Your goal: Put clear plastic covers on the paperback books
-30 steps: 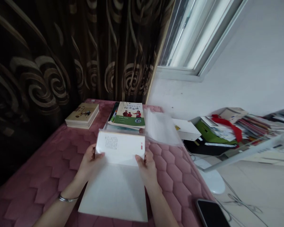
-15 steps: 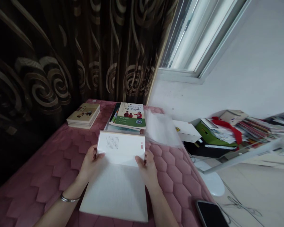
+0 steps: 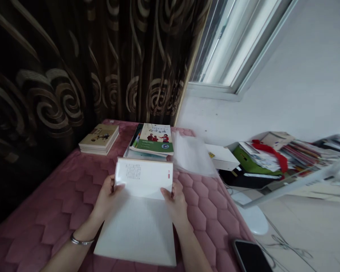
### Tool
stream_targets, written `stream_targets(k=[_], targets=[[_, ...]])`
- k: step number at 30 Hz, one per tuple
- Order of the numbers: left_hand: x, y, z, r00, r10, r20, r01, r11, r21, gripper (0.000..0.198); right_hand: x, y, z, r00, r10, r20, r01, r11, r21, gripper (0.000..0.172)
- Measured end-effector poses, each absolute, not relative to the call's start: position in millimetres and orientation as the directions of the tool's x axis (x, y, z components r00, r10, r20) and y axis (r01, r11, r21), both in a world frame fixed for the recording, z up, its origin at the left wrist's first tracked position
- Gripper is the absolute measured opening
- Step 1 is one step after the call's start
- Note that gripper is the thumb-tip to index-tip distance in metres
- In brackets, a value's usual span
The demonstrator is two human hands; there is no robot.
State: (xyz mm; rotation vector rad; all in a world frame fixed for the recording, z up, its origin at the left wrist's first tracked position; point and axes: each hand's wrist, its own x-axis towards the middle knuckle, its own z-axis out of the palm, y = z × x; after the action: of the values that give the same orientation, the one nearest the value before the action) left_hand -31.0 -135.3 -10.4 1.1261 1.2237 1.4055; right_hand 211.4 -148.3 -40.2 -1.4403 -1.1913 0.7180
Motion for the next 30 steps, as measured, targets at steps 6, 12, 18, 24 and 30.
stream_targets(k=[6,12,18,24,30], targets=[[-30.0,-133.1,-12.3,-0.141,0.988,0.062,-0.116,-0.079,0.990,0.038,211.9,-147.3,-42.2,0.311,0.936,0.166,0.259,0.085,-0.962,0.031],[-30.3,-132.8,-14.5,-0.160,0.984,0.076,-0.090,-0.091,0.992,0.034,212.7,-148.0,-46.2,0.346,0.923,0.169,0.274,0.073,-0.959,0.034],[-35.1,-132.2,-20.8,-0.136,0.988,0.074,-0.032,-0.079,0.996,0.041,209.9,-148.4,-39.7,0.331,0.928,0.174,0.266,0.085,-0.960,0.031],[-35.0,-129.8,-20.2,-0.149,0.985,0.083,-0.025,-0.087,0.996,0.035,210.8,-149.0,-39.1,0.343,0.922,0.181,0.309,0.071,-0.948,0.028],[-35.9,-128.9,-20.9,-0.140,0.986,0.094,0.078,-0.084,0.993,0.032,210.9,-147.5,-47.0,0.340,0.916,0.212,0.391,0.067,-0.918,0.029]])
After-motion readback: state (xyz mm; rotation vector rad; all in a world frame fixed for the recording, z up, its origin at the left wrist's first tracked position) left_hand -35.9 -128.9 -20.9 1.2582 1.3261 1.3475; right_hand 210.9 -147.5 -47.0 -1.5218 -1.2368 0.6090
